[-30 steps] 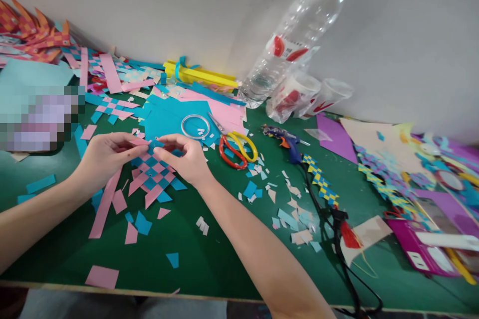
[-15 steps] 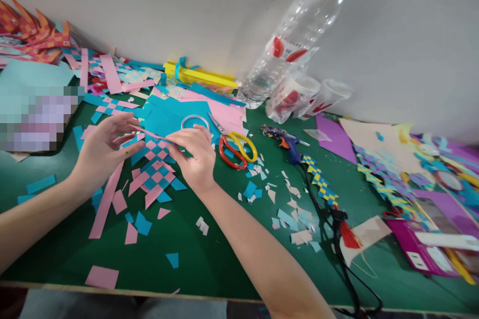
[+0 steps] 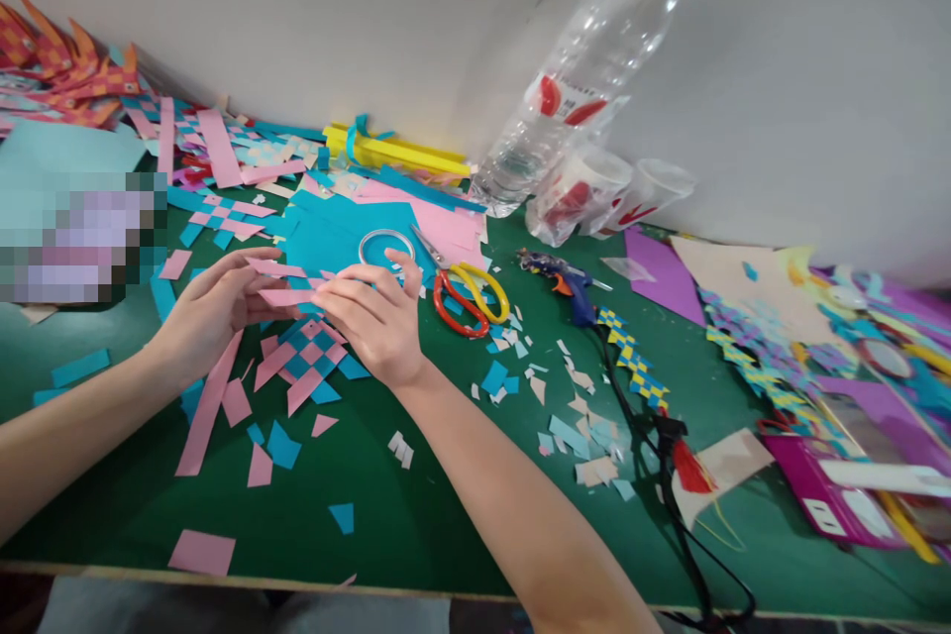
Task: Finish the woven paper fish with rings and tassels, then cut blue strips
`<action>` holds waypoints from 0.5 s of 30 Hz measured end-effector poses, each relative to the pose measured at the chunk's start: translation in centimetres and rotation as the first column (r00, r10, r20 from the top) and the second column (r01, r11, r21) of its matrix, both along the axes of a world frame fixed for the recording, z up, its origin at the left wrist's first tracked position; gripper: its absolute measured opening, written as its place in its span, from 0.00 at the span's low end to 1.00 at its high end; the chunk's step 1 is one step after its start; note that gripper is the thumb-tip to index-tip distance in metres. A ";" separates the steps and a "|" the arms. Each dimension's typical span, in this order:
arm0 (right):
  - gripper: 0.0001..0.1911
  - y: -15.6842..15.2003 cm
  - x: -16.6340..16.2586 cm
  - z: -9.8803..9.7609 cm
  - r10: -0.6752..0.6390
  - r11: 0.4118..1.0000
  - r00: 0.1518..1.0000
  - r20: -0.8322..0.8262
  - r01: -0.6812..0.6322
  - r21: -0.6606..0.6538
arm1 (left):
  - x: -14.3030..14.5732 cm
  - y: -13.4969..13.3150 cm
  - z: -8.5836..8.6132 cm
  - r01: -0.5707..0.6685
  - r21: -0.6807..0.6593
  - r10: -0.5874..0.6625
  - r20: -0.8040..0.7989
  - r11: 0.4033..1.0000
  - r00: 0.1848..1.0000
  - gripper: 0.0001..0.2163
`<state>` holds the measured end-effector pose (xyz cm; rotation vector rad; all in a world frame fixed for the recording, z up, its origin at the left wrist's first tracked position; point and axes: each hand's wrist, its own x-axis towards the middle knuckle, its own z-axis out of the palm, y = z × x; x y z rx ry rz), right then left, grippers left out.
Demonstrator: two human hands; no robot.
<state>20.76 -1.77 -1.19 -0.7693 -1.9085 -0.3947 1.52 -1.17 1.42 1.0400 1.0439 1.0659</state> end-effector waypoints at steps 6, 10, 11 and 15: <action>0.08 -0.2 -0.1 -0.2 0.007 1.000 0.999 0.039 -0.007 -0.002 | -0.2 -0.1 -0.2 0.002 -0.010 -0.002 0.045 1.000 0.999 0.17; 0.07 -0.4 -0.1 -0.3 0.051 0.998 0.998 0.043 -0.049 -0.035 | -0.2 -0.4 0.2 0.019 0.047 -0.015 -0.075 0.999 0.997 0.18; 0.07 -0.4 0.0 -0.4 0.056 0.998 0.997 0.049 -0.054 -0.043 | -0.2 -0.4 0.2 0.019 0.065 -0.011 -0.118 0.998 0.993 0.18; 0.07 -0.2 0.0 -0.5 0.065 0.995 0.996 0.053 -0.061 -0.081 | -0.3 -0.3 0.0 -0.005 0.087 0.021 -0.183 0.996 0.983 0.14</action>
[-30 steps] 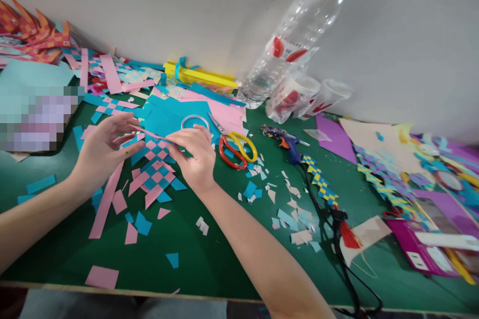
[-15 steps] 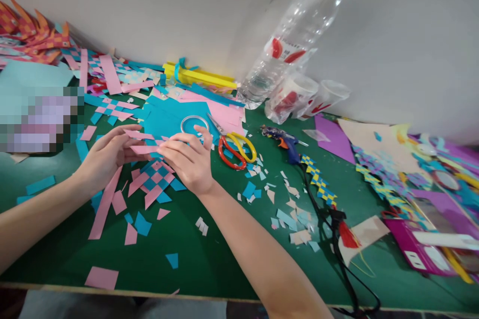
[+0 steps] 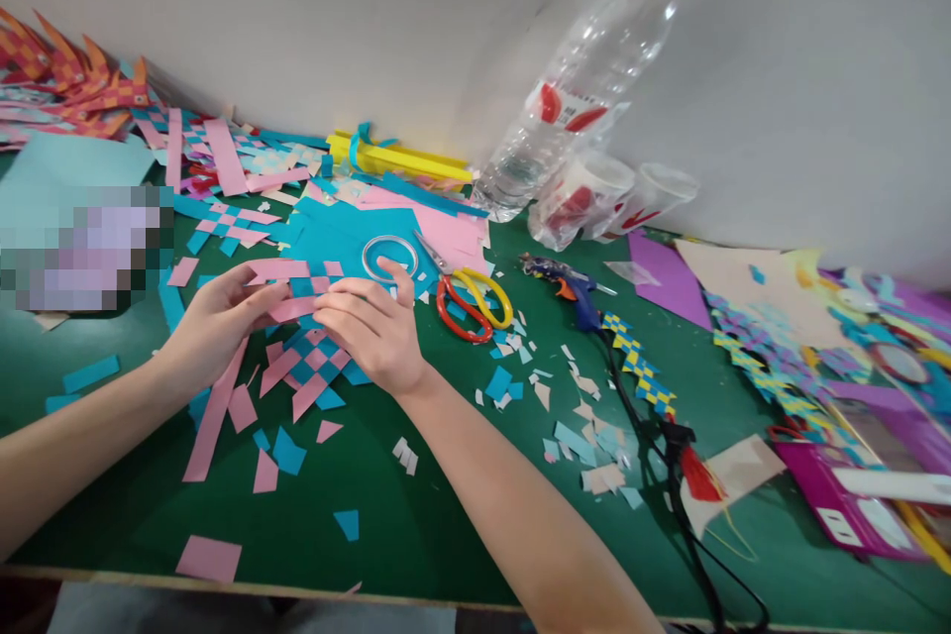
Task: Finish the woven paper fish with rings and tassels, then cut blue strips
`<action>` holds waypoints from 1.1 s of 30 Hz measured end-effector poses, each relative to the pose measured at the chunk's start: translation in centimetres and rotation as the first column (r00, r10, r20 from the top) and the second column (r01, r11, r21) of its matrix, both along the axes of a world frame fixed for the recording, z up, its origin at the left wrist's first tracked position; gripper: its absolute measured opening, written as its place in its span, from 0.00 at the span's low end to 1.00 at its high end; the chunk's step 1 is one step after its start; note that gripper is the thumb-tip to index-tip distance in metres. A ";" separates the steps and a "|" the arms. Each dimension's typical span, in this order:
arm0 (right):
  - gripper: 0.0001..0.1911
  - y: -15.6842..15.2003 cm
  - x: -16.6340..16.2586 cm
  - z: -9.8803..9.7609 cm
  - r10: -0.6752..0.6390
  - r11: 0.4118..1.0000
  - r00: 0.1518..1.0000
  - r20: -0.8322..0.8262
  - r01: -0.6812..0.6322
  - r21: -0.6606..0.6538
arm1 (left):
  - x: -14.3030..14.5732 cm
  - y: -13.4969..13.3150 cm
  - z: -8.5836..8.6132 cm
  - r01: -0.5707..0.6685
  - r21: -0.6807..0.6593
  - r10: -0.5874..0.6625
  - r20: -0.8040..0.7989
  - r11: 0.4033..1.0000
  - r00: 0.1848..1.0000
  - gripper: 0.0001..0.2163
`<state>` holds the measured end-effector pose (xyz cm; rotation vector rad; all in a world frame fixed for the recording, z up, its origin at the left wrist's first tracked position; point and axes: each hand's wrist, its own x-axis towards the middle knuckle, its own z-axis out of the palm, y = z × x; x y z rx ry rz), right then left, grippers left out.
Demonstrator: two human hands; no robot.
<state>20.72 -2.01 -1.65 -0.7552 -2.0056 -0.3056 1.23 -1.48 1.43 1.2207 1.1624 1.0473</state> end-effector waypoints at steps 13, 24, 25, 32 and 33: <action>0.07 0.0 0.1 -0.2 0.033 0.998 0.998 -0.048 -0.036 -0.054 | 0.1 0.5 0.3 -0.065 -0.159 0.094 0.178 0.985 0.979 0.07; 0.08 0.0 -0.4 0.3 0.022 1.000 0.991 -0.134 -0.023 -0.005 | -0.1 0.5 0.2 0.000 -0.164 0.032 0.194 0.987 0.981 0.12; 0.08 0.0 -0.4 0.4 0.011 1.000 0.986 -0.167 -0.014 -0.019 | -0.2 0.5 0.2 0.016 -0.150 0.015 0.206 0.989 0.978 0.12; 0.08 -0.3 -0.8 0.7 -0.013 0.989 0.937 -0.350 -0.038 -0.140 | -0.4 0.8 -0.1 -0.032 -0.031 0.037 0.206 0.999 0.978 0.08; 0.08 -0.3 -0.8 0.7 -0.014 0.988 0.932 -0.363 -0.043 -0.147 | -0.5 0.8 -0.2 -0.043 0.015 0.040 0.162 0.999 0.986 0.07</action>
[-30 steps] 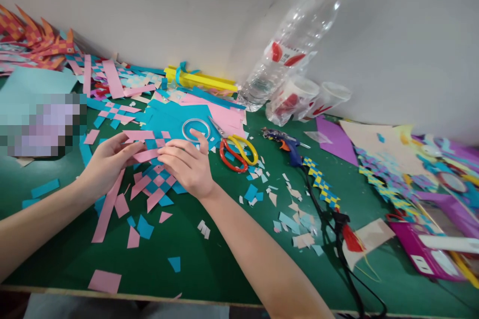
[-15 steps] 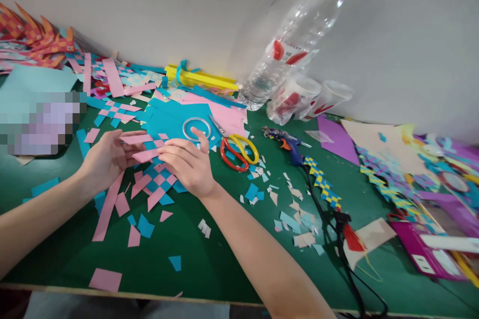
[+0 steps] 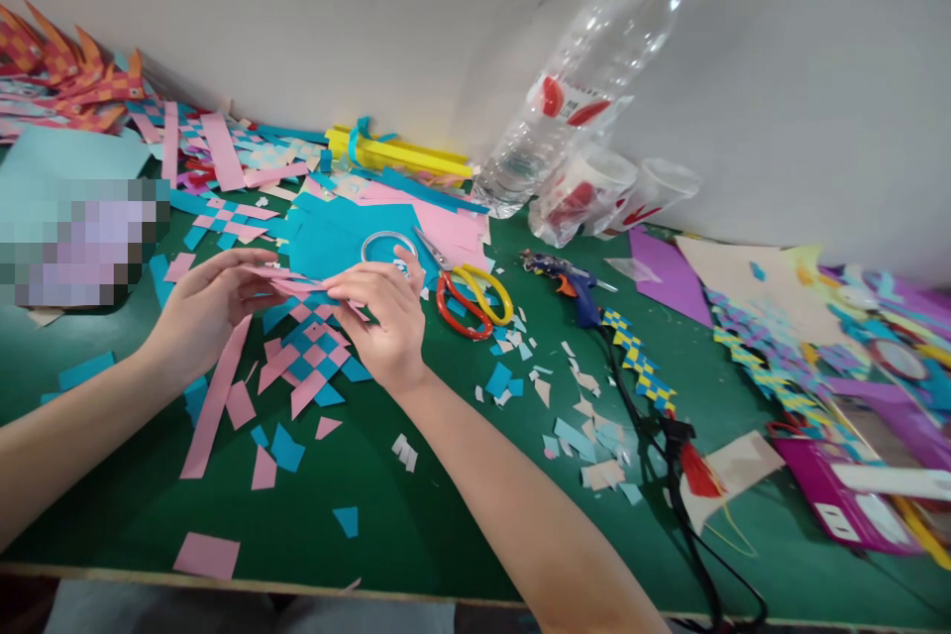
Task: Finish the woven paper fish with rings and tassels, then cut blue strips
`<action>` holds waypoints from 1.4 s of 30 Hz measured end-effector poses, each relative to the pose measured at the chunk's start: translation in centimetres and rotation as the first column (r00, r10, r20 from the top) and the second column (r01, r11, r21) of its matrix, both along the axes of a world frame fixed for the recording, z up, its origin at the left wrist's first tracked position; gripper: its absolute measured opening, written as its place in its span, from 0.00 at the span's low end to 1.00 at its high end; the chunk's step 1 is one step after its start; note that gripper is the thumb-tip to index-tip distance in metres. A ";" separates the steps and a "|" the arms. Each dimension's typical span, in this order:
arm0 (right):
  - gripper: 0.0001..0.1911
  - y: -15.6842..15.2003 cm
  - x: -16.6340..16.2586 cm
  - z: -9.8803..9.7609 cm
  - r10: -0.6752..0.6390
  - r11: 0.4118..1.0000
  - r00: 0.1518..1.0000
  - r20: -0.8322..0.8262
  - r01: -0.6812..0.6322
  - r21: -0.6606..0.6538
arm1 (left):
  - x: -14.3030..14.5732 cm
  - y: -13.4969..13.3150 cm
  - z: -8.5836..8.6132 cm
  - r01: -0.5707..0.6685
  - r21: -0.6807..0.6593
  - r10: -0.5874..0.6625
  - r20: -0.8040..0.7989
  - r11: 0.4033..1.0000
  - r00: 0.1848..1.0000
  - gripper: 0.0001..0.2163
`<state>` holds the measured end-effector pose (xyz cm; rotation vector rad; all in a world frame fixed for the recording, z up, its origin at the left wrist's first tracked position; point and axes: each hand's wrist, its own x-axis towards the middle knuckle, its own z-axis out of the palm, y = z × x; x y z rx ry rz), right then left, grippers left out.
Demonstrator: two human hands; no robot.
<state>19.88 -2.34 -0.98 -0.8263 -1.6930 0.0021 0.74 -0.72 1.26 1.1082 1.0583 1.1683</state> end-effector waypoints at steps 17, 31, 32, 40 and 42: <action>0.06 -0.6 -1.1 0.2 0.054 0.993 0.995 -0.083 -0.063 -0.100 | -0.1 0.2 -0.5 0.221 0.381 -0.115 -0.282 0.898 0.953 0.03; 0.06 0.3 -0.2 0.3 -0.053 0.893 0.961 -0.271 -0.076 -0.444 | -0.5 0.2 -0.4 -0.005 0.186 0.057 -0.276 0.983 0.959 0.10; 0.07 0.4 -0.1 0.3 -0.047 0.869 0.968 -0.247 -0.082 -0.487 | -0.5 0.3 -0.4 -0.030 0.183 0.074 -0.241 0.983 0.968 0.10; 0.08 0.4 -0.1 -0.5 -0.006 0.850 0.987 -0.161 -0.080 -0.521 | -0.7 0.9 -0.8 -0.067 0.135 0.077 -0.072 0.989 0.994 0.08; 0.08 0.6 0.1 -0.6 -0.004 0.858 0.977 -0.214 -0.107 -0.503 | -0.6 0.7 -0.7 -0.034 0.120 0.043 -0.069 0.992 0.997 0.10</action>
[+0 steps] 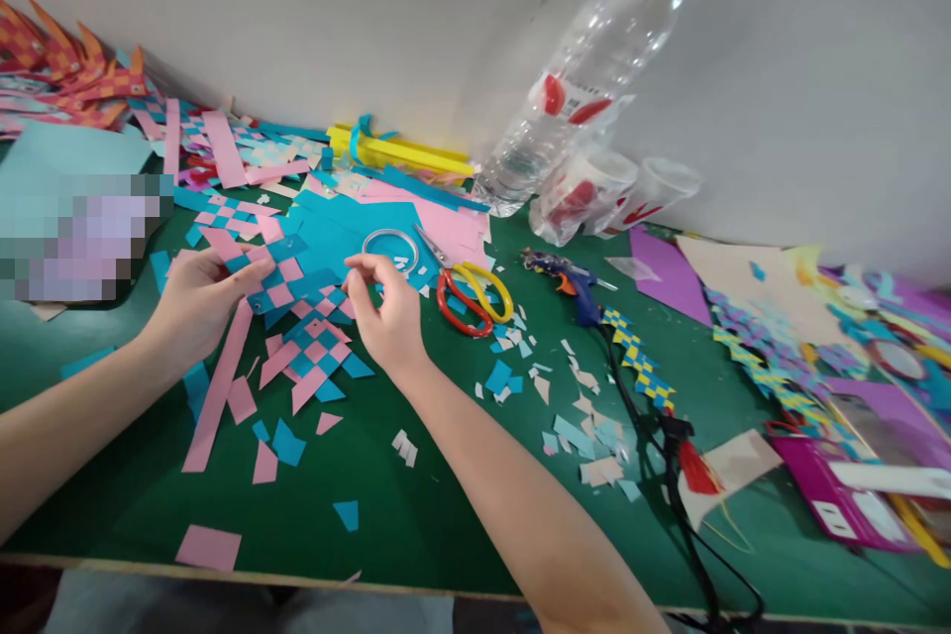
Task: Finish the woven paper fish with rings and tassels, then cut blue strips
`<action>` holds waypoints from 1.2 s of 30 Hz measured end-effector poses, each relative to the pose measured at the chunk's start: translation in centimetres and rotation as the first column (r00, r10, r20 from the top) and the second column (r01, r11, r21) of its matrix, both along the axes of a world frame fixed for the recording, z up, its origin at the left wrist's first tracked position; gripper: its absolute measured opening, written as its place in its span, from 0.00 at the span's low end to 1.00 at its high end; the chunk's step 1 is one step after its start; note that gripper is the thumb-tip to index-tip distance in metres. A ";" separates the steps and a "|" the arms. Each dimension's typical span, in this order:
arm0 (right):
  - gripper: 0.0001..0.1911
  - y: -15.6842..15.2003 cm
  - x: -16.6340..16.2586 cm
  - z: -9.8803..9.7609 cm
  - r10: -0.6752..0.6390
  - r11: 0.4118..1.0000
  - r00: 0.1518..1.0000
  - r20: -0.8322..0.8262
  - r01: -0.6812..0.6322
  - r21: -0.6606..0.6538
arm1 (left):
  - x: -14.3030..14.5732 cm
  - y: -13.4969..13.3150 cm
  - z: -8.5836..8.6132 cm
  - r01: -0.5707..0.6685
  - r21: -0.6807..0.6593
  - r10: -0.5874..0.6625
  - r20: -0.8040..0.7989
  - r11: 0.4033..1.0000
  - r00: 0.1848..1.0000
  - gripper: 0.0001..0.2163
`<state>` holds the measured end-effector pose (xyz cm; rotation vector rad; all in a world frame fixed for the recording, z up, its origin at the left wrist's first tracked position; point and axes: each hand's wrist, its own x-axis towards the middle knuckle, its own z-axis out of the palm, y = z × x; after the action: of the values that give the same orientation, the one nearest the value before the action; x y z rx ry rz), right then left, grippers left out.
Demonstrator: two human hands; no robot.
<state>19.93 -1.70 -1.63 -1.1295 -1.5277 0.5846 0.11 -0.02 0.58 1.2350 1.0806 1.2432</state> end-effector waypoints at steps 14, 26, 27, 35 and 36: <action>0.15 1.5 0.9 -0.2 0.142 0.976 0.945 -0.295 -0.184 -0.119 | 0.2 -0.5 0.5 0.302 -0.050 -0.296 -0.398 0.952 0.868 0.13; 0.15 1.7 1.4 -1.0 0.057 0.994 0.990 -0.131 -0.069 -0.087 | -0.1 0.8 0.1 0.008 -0.276 0.021 0.101 0.961 0.995 0.08; 0.14 1.7 1.4 -1.1 0.053 0.995 0.991 -0.122 -0.063 -0.077 | -0.3 1.0 0.2 -0.024 -0.272 0.058 0.120 0.962 0.991 0.08; 0.07 1.2 1.0 -1.1 -0.117 0.992 0.972 0.205 0.106 0.064 | -1.1 1.7 0.9 -0.223 -0.168 0.250 0.165 0.960 0.954 0.09; 0.07 1.1 0.8 -1.0 -0.121 0.992 0.956 0.266 0.106 0.070 | -1.3 1.8 0.8 -0.211 -0.158 0.237 0.176 0.965 0.955 0.09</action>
<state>20.76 -0.57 -2.68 -1.2850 -1.6858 0.3165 -1.15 1.82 1.40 0.8844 1.1650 1.4041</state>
